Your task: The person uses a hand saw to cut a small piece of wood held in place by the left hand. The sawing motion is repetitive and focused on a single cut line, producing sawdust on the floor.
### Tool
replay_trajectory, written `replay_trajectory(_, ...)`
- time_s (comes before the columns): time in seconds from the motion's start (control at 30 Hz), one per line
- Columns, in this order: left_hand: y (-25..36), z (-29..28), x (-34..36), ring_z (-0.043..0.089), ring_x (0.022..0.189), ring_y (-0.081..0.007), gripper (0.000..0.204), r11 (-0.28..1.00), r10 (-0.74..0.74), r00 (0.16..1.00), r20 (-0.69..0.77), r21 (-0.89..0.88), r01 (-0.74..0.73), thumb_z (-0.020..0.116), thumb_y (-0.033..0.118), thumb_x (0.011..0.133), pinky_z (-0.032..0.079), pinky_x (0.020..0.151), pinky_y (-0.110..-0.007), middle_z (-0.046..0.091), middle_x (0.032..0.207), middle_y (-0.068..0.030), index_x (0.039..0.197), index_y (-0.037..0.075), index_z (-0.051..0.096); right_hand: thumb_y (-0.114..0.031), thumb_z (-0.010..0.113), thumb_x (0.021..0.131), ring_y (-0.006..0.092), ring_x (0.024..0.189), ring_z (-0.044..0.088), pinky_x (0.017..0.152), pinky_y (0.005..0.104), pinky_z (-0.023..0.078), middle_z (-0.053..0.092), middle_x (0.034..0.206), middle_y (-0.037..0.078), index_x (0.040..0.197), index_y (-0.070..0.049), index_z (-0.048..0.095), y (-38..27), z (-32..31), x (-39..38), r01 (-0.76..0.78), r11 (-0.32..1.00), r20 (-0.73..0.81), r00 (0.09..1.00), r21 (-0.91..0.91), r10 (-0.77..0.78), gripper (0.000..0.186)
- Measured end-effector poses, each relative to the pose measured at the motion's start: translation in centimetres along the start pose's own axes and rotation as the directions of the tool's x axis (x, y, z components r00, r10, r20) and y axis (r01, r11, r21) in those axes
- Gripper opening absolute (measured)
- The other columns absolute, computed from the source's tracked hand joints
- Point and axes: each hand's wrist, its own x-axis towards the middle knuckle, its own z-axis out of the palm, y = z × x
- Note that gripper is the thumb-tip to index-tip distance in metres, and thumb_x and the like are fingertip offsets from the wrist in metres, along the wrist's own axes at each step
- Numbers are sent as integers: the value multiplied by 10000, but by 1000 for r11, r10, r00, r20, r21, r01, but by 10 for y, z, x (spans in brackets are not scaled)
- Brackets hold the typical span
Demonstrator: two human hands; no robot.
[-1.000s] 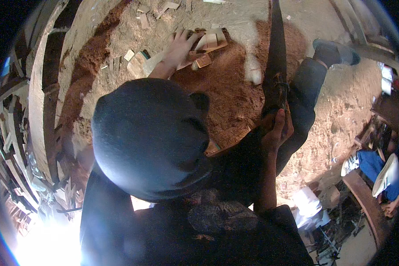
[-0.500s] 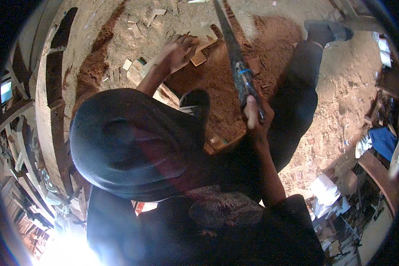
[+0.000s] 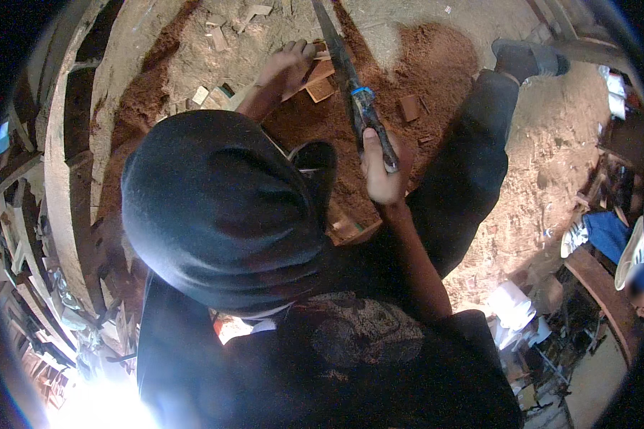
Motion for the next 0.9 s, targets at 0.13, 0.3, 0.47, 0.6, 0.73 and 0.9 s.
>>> replay_trajectory(0.13, 0, 2, 0, 618, 1111, -349, 244, 999, -25, 999, -45, -37, 23, 633, 219, 946, 552, 897, -463, 607, 1101, -136, 1128, 67, 578, -306, 555, 1083, 223, 995, 669, 930, 376, 514, 720, 1085, 137, 1318, -12, 633, -2, 2, -2, 25, 1000, 7, 1000, -11, -25, 385)
replay_trajectory(0.3, 9, 5, 0, 623, 1087, -344, 239, 977, -170, 985, 14, -127, 170, 606, 211, 962, 551, 891, -466, 603, 1075, -136, 1145, 60, 582, -303, 554, 1082, 231, 987, 677, 914, 390, 519, 726, 1077, 141, 1315, -16, 635, -3, 3, 1, 45, 997, -15, 999, -58, -46, 378)
replay_trajectory(0.47, 2, 25, -7, 627, 1058, -331, 267, 995, -47, 998, -50, 84, 51, 599, 194, 962, 548, 886, -451, 583, 1093, -125, 1194, 63, 580, -315, 571, 1075, 237, 930, 674, 856, 400, 524, 718, 997, 138, 1285, -30, 648, -10, 5, 6, -54, 995, 16, 998, -84, 55, 363)
replay_trajectory(0.6, 8, 21, -6, 631, 1038, -298, 303, 976, 5, 1000, -31, 219, 2, 617, 198, 938, 547, 854, -416, 572, 1116, -114, 1214, 81, 569, -323, 567, 1076, 237, 909, 665, 846, 405, 523, 708, 975, 141, 1268, -29, 648, -12, -1, 4, -67, 995, 39, 997, -79, 70, 361)
replay_trajectory(0.73, 3, 26, -6, 631, 1024, -274, 315, 951, 27, 999, 27, 308, -34, 614, 202, 935, 541, 836, -392, 568, 1093, -100, 1230, 105, 561, -298, 590, 1070, 111, 669, 517, 614, 312, 410, 572, 756, 8, 1031, -54, 633, -13, 5, 3, 53, 995, -28, 998, -90, -55, 251)
replay_trajectory(0.9, 3, 34, -7, 627, 1009, -258, 326, 940, 18, 1000, 21, 340, -24, 609, 207, 933, 535, 836, -392, 567, 1070, -78, 1245, 130, 555, -321, 559, 1077, 225, 830, 642, 785, 410, 513, 676, 899, 134, 1190, -36, 647, -18, 6, 2, 28, 994, 16, 1000, -101, -26, 319)
